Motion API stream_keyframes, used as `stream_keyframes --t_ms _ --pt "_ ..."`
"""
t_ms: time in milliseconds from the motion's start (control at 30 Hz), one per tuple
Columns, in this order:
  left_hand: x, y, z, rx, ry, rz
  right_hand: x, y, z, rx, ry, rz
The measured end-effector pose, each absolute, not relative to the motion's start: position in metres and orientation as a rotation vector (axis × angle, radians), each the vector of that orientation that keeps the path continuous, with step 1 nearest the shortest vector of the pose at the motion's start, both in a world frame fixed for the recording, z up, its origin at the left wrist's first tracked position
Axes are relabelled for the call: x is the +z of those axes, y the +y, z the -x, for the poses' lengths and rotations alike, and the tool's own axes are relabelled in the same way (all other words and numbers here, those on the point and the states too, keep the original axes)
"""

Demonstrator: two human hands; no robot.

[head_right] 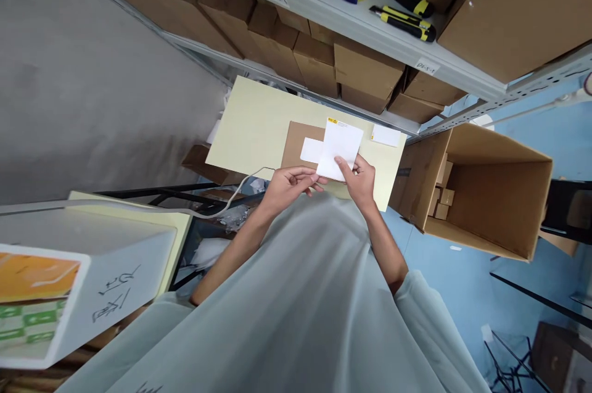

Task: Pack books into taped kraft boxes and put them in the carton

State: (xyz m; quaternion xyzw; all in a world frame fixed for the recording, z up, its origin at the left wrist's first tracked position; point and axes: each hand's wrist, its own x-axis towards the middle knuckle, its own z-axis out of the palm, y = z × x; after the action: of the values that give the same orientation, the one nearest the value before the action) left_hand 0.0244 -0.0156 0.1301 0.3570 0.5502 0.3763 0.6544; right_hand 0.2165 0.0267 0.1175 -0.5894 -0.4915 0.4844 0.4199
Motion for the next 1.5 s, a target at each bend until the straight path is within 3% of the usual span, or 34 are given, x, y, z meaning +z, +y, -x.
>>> stream_keyframes --t_ms 433,533,633,767,1033,1267,1500 --pt "0.133 -0.015 -0.023 0.901 1.293 -0.88 0.107 0.031 -0.212 1.345 -1.3 1.582" --pt "0.129 -0.015 -0.021 0.907 1.315 -0.908 0.104 0.029 -0.212 1.155 -1.473 1.683" --pt "0.128 -0.015 -0.018 0.91 1.338 -0.964 0.112 0.021 -0.212 1.059 -1.598 1.549" --pt "0.132 -0.014 -0.013 0.883 1.364 -1.109 0.131 0.012 -0.205 1.249 -1.666 1.344" --pt "0.139 -0.008 0.005 0.95 1.357 -1.141 0.143 0.02 -0.176 1.204 -1.69 1.344" --pt "0.133 0.003 0.047 1.086 1.399 -0.888 0.146 0.029 -0.132 1.259 -1.498 1.485" --pt "0.096 0.035 0.135 1.166 1.536 -0.658 0.162 0.029 -0.082 1.27 -1.248 1.591"
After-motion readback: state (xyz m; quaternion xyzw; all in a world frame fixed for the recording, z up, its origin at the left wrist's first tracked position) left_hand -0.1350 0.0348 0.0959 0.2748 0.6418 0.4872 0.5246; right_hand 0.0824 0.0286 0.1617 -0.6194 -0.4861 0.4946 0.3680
